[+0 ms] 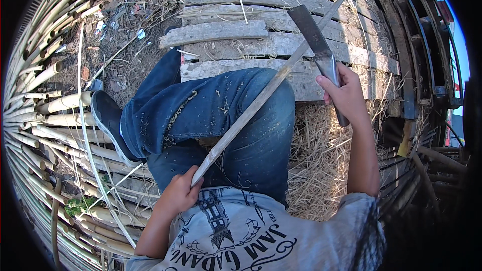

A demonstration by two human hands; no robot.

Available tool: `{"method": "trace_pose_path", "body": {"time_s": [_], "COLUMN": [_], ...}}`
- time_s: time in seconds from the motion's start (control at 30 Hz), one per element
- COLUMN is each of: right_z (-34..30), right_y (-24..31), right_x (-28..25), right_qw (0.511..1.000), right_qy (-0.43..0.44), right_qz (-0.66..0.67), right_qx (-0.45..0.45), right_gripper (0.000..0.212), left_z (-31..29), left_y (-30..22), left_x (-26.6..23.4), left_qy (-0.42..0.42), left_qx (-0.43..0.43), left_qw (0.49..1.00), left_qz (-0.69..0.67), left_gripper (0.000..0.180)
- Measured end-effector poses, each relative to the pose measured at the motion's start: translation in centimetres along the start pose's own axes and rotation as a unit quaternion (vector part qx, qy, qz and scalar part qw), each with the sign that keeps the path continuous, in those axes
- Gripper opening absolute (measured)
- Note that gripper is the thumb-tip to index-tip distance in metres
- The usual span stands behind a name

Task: The person uses a knife to shave a long strip of bamboo, holding the strip with one hand and drawing the blade along its length to smooth it. They repeat the shaving motion across different sections of the strip while seated on a wooden platform.

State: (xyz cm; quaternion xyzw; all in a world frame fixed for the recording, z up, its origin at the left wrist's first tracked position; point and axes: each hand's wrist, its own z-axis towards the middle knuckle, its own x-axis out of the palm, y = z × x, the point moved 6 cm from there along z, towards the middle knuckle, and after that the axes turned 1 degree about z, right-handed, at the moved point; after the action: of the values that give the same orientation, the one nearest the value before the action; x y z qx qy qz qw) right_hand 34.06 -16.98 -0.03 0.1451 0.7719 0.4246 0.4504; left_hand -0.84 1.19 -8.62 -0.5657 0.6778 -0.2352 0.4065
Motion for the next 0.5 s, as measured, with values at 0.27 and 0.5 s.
{"method": "trace_pose_path", "body": {"time_s": [0.27, 0.5], "right_z": [-2.3, -3.3], "right_y": [-0.3, -0.7], "right_x": [1.2, 2.5], "right_qw": [1.000, 0.998], "right_qy": [0.012, 0.023], "right_qz": [0.017, 0.053], "right_qx": [0.008, 0.035], "right_gripper": [0.021, 0.018], "left_z": [0.1, 0.3], "left_y": [3.1, 5.4], "left_x": [1.3, 2.9], "left_qy": [-0.071, -0.117], "left_qx": [0.041, 0.069], "left_qw": [0.996, 0.988], "left_qz": [0.044, 0.075], "left_gripper": [0.028, 0.040]}}
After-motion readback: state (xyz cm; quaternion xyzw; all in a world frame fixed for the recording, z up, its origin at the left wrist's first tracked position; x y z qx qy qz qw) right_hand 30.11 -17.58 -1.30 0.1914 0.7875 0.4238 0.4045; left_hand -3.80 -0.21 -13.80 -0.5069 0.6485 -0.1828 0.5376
